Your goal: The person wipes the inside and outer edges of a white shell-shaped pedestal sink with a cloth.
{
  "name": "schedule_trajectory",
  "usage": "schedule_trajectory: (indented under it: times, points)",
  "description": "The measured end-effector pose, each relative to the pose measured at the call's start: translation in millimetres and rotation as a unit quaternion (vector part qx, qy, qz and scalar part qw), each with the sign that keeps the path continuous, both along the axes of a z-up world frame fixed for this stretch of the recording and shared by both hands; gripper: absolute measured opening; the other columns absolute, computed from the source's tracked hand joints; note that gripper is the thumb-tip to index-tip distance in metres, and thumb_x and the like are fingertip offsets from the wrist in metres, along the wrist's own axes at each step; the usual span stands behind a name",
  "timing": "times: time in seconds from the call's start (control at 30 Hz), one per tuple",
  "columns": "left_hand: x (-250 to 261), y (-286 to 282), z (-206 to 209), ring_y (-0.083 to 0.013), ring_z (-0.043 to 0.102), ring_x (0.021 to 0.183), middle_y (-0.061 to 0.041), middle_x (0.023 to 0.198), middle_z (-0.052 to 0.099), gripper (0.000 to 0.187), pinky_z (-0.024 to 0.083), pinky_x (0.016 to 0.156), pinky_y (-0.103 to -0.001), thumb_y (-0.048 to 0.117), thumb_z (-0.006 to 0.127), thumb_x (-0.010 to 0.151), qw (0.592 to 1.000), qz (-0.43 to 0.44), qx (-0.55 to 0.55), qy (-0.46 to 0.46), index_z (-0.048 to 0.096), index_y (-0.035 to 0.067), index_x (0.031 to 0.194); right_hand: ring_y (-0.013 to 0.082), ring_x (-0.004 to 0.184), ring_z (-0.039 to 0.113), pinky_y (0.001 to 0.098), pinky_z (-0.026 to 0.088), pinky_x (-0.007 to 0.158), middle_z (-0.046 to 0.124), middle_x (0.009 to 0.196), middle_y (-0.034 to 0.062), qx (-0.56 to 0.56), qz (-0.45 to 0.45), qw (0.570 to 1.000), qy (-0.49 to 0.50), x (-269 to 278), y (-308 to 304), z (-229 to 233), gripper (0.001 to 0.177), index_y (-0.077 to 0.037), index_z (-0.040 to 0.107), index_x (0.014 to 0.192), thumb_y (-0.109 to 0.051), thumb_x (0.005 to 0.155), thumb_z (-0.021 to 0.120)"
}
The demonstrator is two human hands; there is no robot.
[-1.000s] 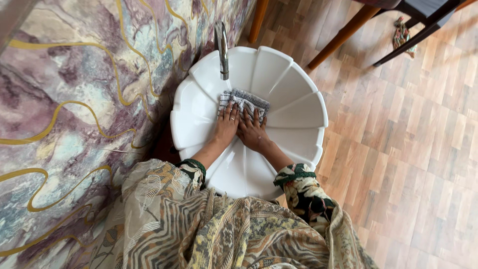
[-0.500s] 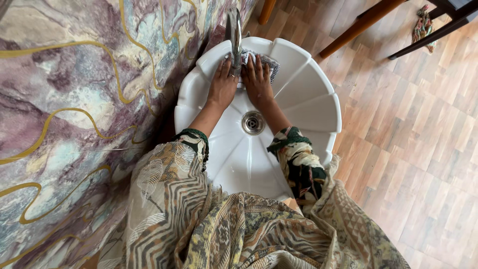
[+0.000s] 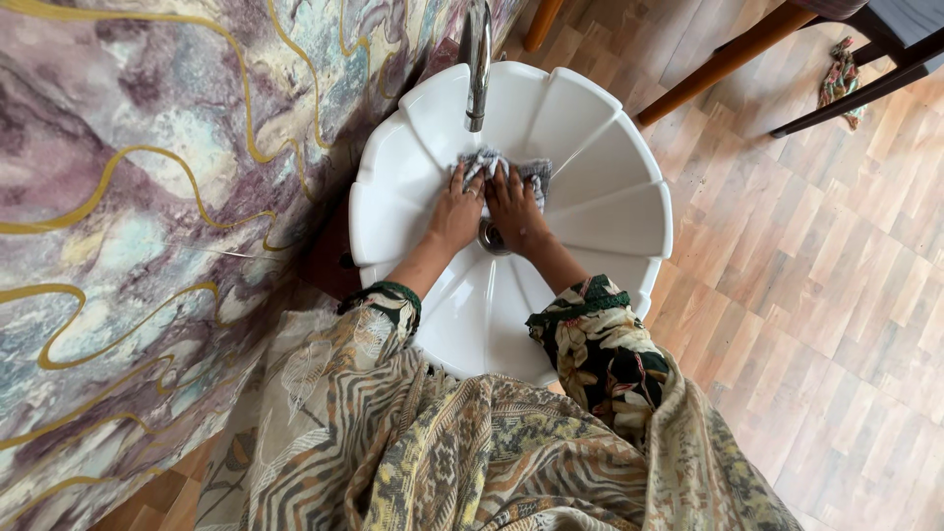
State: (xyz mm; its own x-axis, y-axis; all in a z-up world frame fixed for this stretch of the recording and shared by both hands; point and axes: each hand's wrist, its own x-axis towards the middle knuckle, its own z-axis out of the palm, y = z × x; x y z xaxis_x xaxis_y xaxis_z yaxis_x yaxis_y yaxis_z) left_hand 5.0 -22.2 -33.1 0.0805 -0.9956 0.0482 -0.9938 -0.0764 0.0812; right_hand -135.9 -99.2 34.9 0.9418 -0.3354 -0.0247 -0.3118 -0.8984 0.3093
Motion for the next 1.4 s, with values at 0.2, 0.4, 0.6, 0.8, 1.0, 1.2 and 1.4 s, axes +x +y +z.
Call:
schedule_trajectory:
  times: [0.2,0.4,0.6,0.8,1.0,1.2,1.4]
  points:
    - [-30.4,50.6,0.9,-0.0441,0.05,0.142,-0.02,0.153,0.056,0.035,0.036,0.12,-0.054,0.011,0.054,0.104,0.989,0.024,0.136,0.055,0.068,0.0,0.134,0.0369,0.127,0.051,0.0481,0.045,0.103,0.043,0.149,0.0202,0.141,0.06,0.988,0.028,-31.5,31.4,10.7,0.06,-0.008,0.051,0.146,-0.013,0.087,0.062]
    - [4.5,61.7,104.5,-0.0349,0.036,0.148,-0.012,0.155,0.047,0.047,0.019,0.12,-0.059,0.015,0.057,0.091,0.984,0.143,-0.031,-0.107,0.063,0.003,0.136,0.034,0.136,0.05,0.0462,0.041,0.109,0.048,0.152,0.0122,0.071,0.155,0.974,-0.149,41.9,-8.2,19.7,0.058,-0.009,0.057,0.146,-0.01,0.088,0.06]
    - [66.6,64.2,85.4,-0.0311,0.034,0.155,-0.012,0.161,0.044,0.044,0.018,0.128,-0.049,0.017,0.052,0.1,0.978,0.152,-0.033,-0.136,0.06,0.002,0.141,0.039,0.141,0.041,0.0451,0.043,0.111,0.037,0.163,0.0131,0.189,0.087,0.963,-0.171,103.4,-0.6,19.7,0.065,-0.017,0.062,0.143,0.005,0.082,0.059]
    - [12.2,41.2,32.4,-0.0426,0.036,0.148,-0.023,0.16,0.041,0.051,0.021,0.122,-0.053,0.025,0.048,0.1,0.969,0.165,0.01,-0.182,0.057,-0.002,0.142,0.0349,0.147,0.04,0.0437,0.047,0.113,0.037,0.163,0.0091,0.205,0.073,0.963,-0.155,57.2,-3.7,-4.6,0.061,-0.017,0.065,0.139,0.004,0.082,0.062]
    - [-21.3,36.5,8.4,-0.0538,0.041,0.139,-0.032,0.154,0.041,0.059,0.032,0.112,-0.064,0.028,0.05,0.095,0.947,0.127,0.111,-0.273,0.054,-0.004,0.144,0.0349,0.148,0.037,0.0446,0.047,0.109,0.035,0.164,0.0075,0.196,0.048,0.969,-0.145,28.4,2.8,-20.5,0.058,-0.019,0.066,0.139,0.0,0.084,0.061]
    - [-44.3,50.0,-14.7,-0.054,0.045,0.137,-0.036,0.149,0.048,0.052,0.037,0.113,-0.06,0.024,0.052,0.097,0.977,0.078,0.029,-0.198,0.063,-0.008,0.136,0.0371,0.143,0.045,0.0466,0.049,0.106,0.035,0.162,0.0073,0.261,0.018,0.958,-0.119,-16.4,15.7,-14.8,0.047,-0.022,0.065,0.134,-0.01,0.088,0.064]
    - [-45.6,75.3,19.8,-0.0412,0.054,0.133,-0.024,0.145,0.054,0.032,0.044,0.111,-0.048,0.011,0.061,0.084,0.991,-0.05,0.097,-0.074,0.074,0.0,0.112,0.0394,0.133,0.053,0.047,0.053,0.104,0.042,0.156,0.0134,0.335,-0.13,0.932,0.055,-38.9,58.3,7.0,0.058,-0.018,0.061,0.136,-0.002,0.08,0.061]
